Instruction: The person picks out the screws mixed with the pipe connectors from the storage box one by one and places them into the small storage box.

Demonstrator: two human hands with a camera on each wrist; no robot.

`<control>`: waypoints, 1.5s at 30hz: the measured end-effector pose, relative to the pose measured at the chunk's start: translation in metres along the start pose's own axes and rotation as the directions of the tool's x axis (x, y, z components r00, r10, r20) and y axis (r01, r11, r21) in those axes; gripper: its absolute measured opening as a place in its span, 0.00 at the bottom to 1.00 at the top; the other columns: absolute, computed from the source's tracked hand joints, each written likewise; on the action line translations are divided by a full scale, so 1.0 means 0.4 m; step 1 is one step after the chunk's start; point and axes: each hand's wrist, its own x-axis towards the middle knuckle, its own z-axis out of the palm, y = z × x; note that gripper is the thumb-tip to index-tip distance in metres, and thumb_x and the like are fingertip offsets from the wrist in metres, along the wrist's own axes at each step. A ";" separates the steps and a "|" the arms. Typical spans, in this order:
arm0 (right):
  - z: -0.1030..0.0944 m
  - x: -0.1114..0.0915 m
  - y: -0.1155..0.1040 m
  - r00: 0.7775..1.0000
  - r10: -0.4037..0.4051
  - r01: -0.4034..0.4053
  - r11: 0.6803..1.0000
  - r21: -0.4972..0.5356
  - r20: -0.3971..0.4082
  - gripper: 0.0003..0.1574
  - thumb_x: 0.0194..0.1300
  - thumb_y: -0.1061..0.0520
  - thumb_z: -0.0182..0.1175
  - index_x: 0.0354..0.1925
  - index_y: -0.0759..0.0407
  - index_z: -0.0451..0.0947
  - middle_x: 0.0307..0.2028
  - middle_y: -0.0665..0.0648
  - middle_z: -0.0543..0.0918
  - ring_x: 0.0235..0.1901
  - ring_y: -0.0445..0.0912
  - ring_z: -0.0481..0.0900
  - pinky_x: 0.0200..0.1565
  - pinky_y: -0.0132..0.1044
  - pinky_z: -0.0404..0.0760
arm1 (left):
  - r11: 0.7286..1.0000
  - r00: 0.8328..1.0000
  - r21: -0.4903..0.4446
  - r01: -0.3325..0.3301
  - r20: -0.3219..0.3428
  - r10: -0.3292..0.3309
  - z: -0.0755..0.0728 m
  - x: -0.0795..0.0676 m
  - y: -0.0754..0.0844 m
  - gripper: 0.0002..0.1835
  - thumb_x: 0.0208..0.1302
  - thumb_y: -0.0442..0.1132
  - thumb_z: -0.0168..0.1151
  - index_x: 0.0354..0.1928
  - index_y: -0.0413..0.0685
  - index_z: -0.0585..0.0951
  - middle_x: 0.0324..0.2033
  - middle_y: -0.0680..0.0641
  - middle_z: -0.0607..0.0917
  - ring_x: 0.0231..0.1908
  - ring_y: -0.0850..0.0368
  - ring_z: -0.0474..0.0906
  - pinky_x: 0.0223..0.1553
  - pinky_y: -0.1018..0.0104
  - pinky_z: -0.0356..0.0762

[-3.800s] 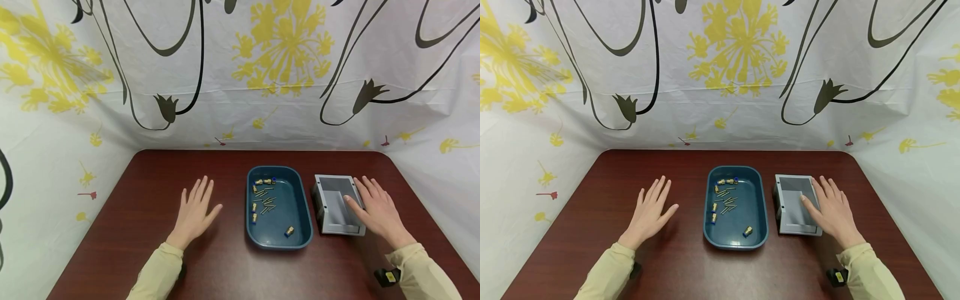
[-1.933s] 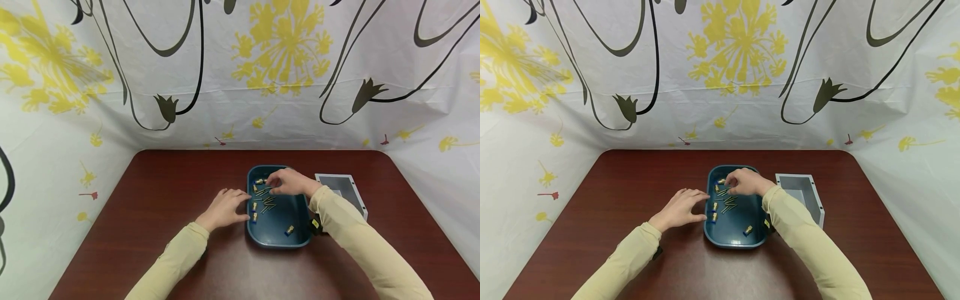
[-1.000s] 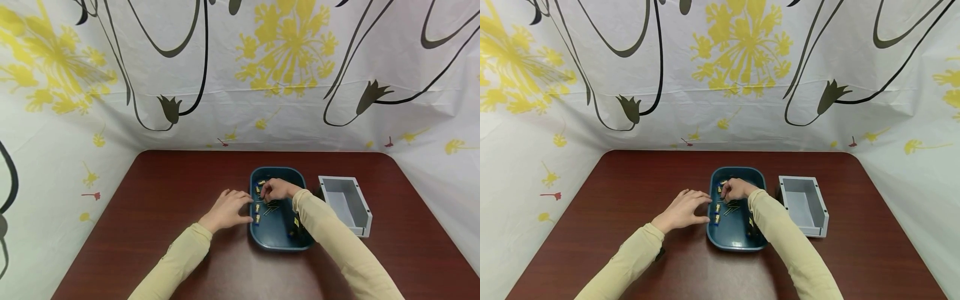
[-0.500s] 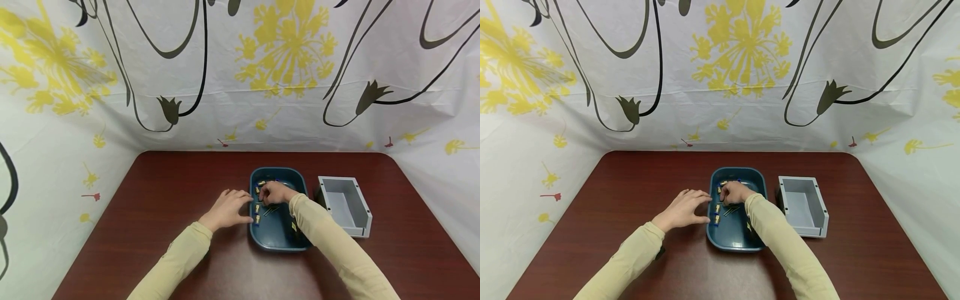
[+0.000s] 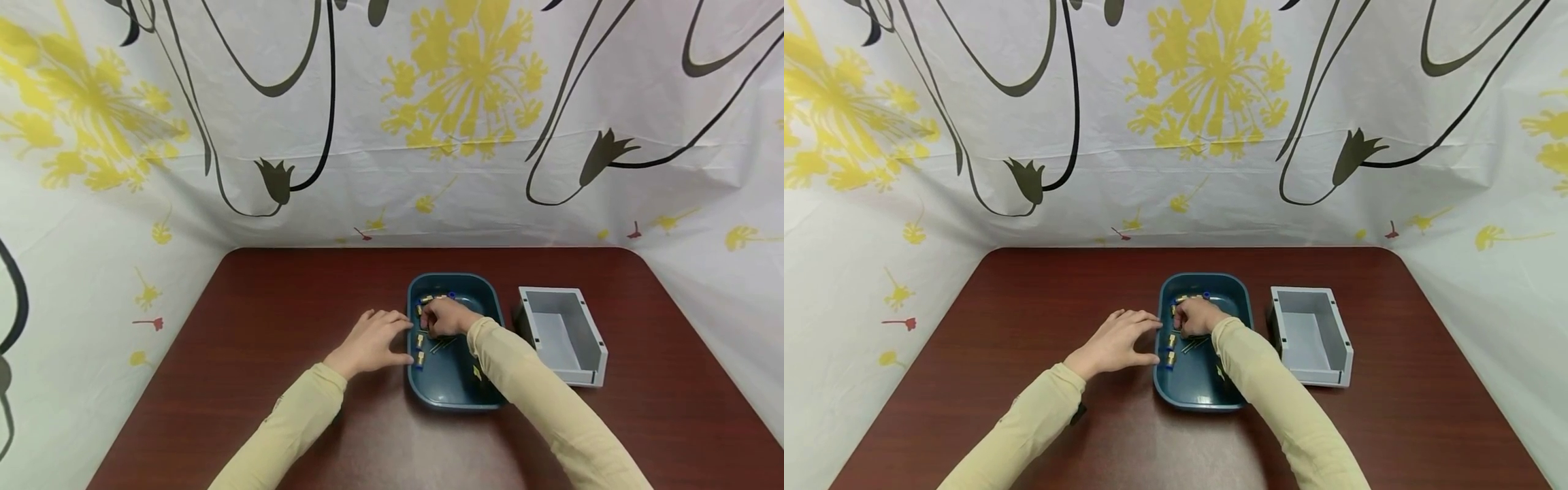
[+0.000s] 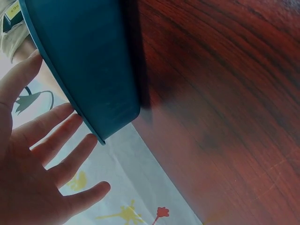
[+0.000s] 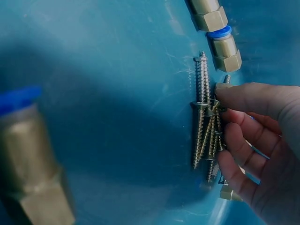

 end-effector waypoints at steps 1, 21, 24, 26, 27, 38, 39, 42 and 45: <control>-0.001 0.001 -0.002 1.000 0.005 -0.005 1.000 -0.008 0.002 0.09 0.46 0.68 0.62 0.29 0.59 0.77 0.21 0.47 0.74 0.22 0.40 0.71 0.27 0.33 0.71 | 1.000 1.000 0.000 0.000 -0.001 0.000 -0.002 0.000 0.000 0.32 0.48 0.58 0.63 0.54 0.50 0.74 0.50 0.51 0.73 0.51 0.55 0.65 0.54 0.50 0.55; 0.009 -0.007 0.014 1.000 0.013 -0.013 0.999 0.032 0.003 0.07 0.47 0.66 0.60 0.26 0.56 0.77 0.21 0.47 0.75 0.21 0.40 0.71 0.26 0.33 0.70 | 1.000 1.000 0.009 0.011 0.003 -0.011 -0.001 -0.001 0.006 0.32 0.48 0.58 0.63 0.54 0.50 0.74 0.50 0.51 0.73 0.51 0.55 0.66 0.54 0.50 0.55; 0.011 -0.006 0.014 1.000 0.006 -0.006 1.000 0.012 -0.010 0.07 0.46 0.66 0.61 0.25 0.55 0.77 0.20 0.47 0.74 0.21 0.40 0.71 0.25 0.33 0.70 | 1.000 1.000 0.009 0.012 0.002 -0.012 -0.001 -0.001 0.005 0.32 0.48 0.58 0.63 0.54 0.50 0.74 0.50 0.51 0.73 0.51 0.54 0.66 0.55 0.50 0.55; 0.012 -0.006 0.014 1.000 0.001 -0.001 1.000 -0.001 -0.018 0.07 0.46 0.66 0.62 0.25 0.54 0.77 0.20 0.46 0.74 0.21 0.39 0.71 0.25 0.32 0.70 | 1.000 1.000 0.012 0.012 0.002 -0.012 0.000 0.000 0.004 0.32 0.48 0.58 0.63 0.54 0.50 0.74 0.50 0.51 0.73 0.51 0.55 0.66 0.55 0.49 0.54; 0.013 -0.006 0.013 1.000 0.000 0.000 1.000 -0.006 -0.023 0.07 0.46 0.66 0.62 0.24 0.54 0.77 0.20 0.46 0.74 0.21 0.39 0.71 0.25 0.32 0.70 | 1.000 1.000 0.013 0.012 0.002 -0.012 0.001 0.000 0.004 0.32 0.48 0.58 0.63 0.54 0.50 0.74 0.50 0.51 0.73 0.51 0.54 0.66 0.55 0.49 0.54; 0.017 -0.007 0.020 0.999 -0.017 0.017 1.000 0.016 -0.041 0.07 0.46 0.66 0.62 0.25 0.55 0.78 0.21 0.46 0.75 0.22 0.39 0.72 0.26 0.32 0.72 | 1.000 1.000 0.014 0.012 0.004 -0.012 0.003 0.001 0.003 0.32 0.48 0.58 0.63 0.54 0.50 0.74 0.50 0.52 0.73 0.52 0.54 0.65 0.55 0.49 0.54; 0.016 -0.008 0.020 0.999 -0.016 0.016 1.000 0.017 -0.045 0.07 0.46 0.66 0.62 0.25 0.55 0.78 0.21 0.46 0.75 0.22 0.39 0.72 0.27 0.32 0.72 | 1.000 1.000 0.014 0.011 0.004 -0.011 0.003 0.001 0.003 0.32 0.48 0.58 0.63 0.54 0.50 0.74 0.50 0.52 0.73 0.52 0.54 0.65 0.55 0.49 0.54; 0.011 -0.009 0.021 0.998 -0.009 0.009 1.000 0.012 -0.059 0.07 0.47 0.65 0.62 0.26 0.54 0.78 0.22 0.45 0.75 0.22 0.38 0.72 0.27 0.32 0.72 | 1.000 1.000 0.012 0.010 0.001 -0.010 0.003 0.000 0.002 0.32 0.48 0.58 0.63 0.54 0.50 0.74 0.50 0.51 0.73 0.51 0.54 0.66 0.55 0.49 0.54; 0.004 -0.011 0.022 0.998 0.001 0.000 1.000 0.013 -0.069 0.07 0.47 0.65 0.62 0.26 0.53 0.78 0.22 0.45 0.75 0.23 0.38 0.72 0.28 0.32 0.72 | 1.000 1.000 0.008 0.012 0.000 -0.012 0.003 0.001 0.003 0.32 0.47 0.58 0.63 0.54 0.50 0.74 0.50 0.51 0.73 0.51 0.54 0.66 0.55 0.49 0.54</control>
